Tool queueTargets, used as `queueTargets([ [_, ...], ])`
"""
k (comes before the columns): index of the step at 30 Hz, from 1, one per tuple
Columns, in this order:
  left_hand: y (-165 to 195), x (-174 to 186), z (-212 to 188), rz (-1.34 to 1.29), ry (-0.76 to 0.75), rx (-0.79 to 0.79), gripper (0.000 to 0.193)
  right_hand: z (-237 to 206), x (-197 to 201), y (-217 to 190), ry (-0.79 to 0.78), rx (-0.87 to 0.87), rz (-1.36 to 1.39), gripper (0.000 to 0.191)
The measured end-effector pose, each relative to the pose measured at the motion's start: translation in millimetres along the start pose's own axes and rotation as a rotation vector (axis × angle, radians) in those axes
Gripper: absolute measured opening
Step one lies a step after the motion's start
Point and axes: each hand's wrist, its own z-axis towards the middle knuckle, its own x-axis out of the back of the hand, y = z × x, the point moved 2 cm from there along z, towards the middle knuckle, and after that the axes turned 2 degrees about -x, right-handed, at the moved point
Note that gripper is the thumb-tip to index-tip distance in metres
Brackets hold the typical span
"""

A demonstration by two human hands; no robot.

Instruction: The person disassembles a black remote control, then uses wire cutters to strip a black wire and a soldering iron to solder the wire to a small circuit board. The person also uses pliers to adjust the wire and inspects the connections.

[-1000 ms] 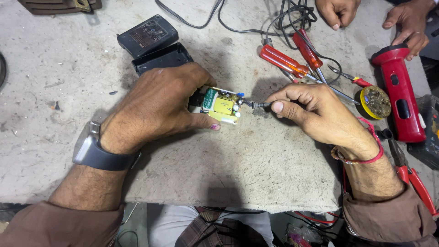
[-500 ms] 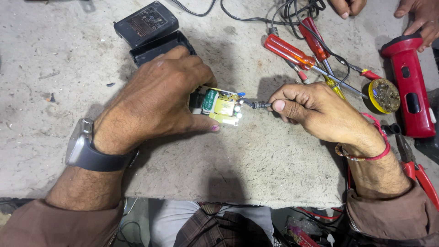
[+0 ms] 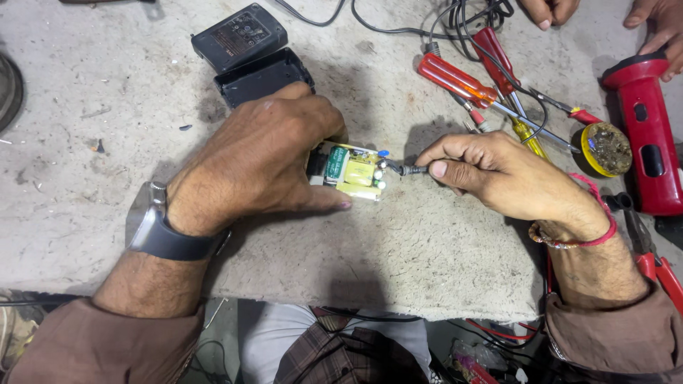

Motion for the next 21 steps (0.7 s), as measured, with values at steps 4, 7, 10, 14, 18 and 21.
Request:
queueTargets([
  [4,-2.5,-2.6,-1.5,-0.008,-0.100,0.116,0.066,5.7,2.0,2.4,0.019,0.064,-0.019,0.021],
  [7,-3.9,-4.7,-2.0,-0.016,-0.080,0.099,0.066,6.7,2.0,-5.1,0.141,0.390,-0.255,0.016],
  [10,-6.6,-5.2,-2.1,-0.023,-0.044,0.081,0.051,7.0,-1.0,-6.6,0.191,0.319,-0.330,0.016],
  [14,-7.6,-0.7,6.9,-0.046,0.088,-0.052,0.025,5.6,-2.3,-6.1,0.244,0.180,-0.362,0.017],
  [18,-0.1,-5.0,33.4,0.005,0.001,-0.160,0.013,4.6,-3.0,-8.5,0.266,0.379,-0.413,0.016],
  [21,3.5,-19.2,59.5,0.008,-0.365,0.066,0.009,5.4,-2.3,-7.4,0.263,0.392,-0.442,0.017],
])
